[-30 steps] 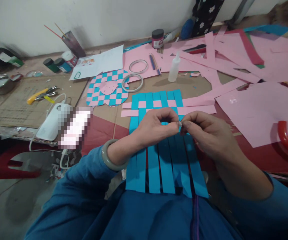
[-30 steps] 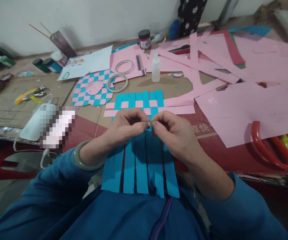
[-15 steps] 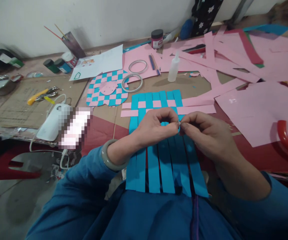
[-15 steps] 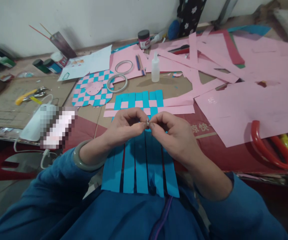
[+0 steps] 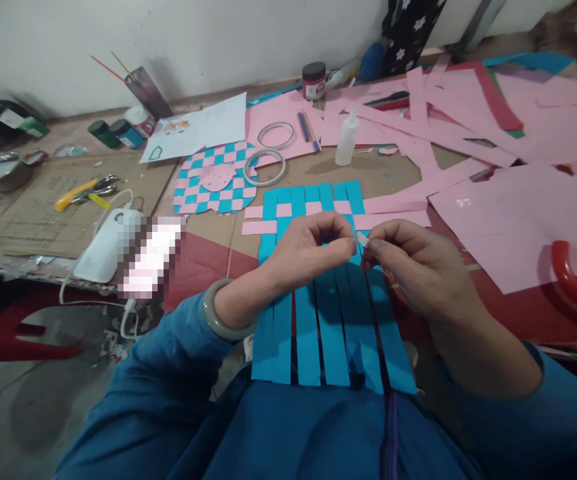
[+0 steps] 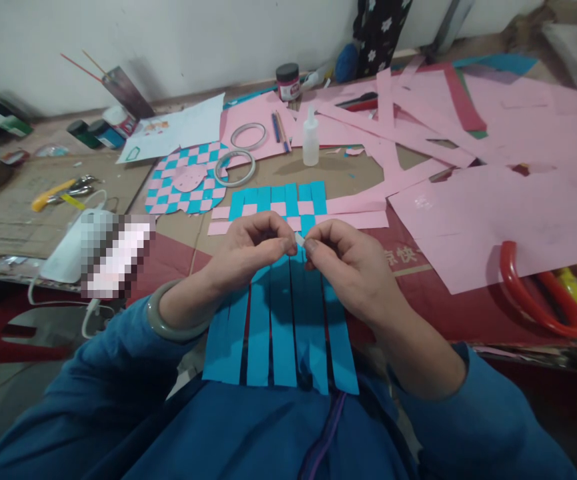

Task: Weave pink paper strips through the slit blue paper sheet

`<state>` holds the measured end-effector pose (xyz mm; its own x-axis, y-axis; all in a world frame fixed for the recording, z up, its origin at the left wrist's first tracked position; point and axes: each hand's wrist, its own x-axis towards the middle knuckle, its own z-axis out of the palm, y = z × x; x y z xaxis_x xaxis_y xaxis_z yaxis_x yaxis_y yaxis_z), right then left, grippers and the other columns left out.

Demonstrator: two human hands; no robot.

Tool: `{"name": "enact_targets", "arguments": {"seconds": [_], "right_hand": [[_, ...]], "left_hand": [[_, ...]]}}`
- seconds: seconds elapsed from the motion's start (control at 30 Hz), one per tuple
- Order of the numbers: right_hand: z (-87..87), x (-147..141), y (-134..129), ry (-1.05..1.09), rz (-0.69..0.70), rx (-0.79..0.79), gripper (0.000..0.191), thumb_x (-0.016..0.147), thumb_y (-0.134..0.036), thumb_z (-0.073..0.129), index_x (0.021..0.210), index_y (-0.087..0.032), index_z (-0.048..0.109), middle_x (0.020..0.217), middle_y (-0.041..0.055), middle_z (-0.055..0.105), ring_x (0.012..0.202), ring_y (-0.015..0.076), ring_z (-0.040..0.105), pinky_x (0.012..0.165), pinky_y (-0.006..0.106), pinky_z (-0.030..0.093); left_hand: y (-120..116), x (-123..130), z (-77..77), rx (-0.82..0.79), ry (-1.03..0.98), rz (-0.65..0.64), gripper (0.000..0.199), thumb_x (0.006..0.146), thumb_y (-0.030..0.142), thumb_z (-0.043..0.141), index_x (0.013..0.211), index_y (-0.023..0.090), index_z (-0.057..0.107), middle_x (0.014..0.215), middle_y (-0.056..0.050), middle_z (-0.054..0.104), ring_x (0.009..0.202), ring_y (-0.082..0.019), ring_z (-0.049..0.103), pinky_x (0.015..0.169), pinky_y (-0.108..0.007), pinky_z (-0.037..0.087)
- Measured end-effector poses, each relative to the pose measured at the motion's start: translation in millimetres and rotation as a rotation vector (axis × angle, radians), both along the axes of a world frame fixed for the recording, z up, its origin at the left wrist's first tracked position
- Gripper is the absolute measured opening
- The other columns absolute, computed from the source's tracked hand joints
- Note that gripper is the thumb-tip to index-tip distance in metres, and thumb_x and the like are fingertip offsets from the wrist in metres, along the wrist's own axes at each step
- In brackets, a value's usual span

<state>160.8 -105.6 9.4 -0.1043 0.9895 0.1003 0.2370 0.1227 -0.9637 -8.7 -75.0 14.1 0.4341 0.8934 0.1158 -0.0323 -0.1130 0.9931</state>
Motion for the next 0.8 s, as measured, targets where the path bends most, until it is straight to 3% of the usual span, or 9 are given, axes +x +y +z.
{"name": "enact_targets", "arguments": {"seconds": [0.23, 0.43, 0.8], "right_hand": [[-0.5, -0.4, -1.4, -0.011, -0.035, 0.033, 0.013, 0.083, -0.027, 0.059, 0.071, -0.022, 0.059, 0.061, -0.0015, 0.060, 0.054, 0.0123, 0.053, 0.051, 0.027, 0.042], [-5.1, -0.8, -2.8, -0.143, -0.095, 0.120, 0.010, 0.082, -0.027, 0.060, 0.075, -0.021, 0.065, 0.062, -0.0012, 0.062, 0.054, 0.0129, 0.054, 0.050, 0.027, 0.041], [-6.8, -0.5, -3.8, -0.250, -0.135, 0.205, 0.012, 0.081, -0.028, 0.061, 0.077, -0.021, 0.069, 0.064, -0.0001, 0.066, 0.053, 0.0131, 0.056, 0.052, 0.028, 0.044]], "left_hand": [[-4.3, 2.8, -3.9, 0.354, 0.161, 0.179, 0.006, 0.077, 0.021, 0.064, 0.072, 0.017, 0.064, 0.070, 0.000, 0.069, 0.067, -0.010, 0.062, 0.065, -0.022, 0.050], [-5.1, 1.8, -5.5, 0.617, 0.276, 0.195, 0.008, 0.081, 0.014, 0.062, 0.076, 0.016, 0.069, 0.074, -0.001, 0.074, 0.068, -0.010, 0.067, 0.064, -0.020, 0.050], [-4.4, -1.0, -10.0, 0.769, 0.430, 0.193, 0.016, 0.089, 0.019, 0.058, 0.079, 0.018, 0.071, 0.073, -0.001, 0.073, 0.068, -0.010, 0.066, 0.063, -0.022, 0.046]]}}
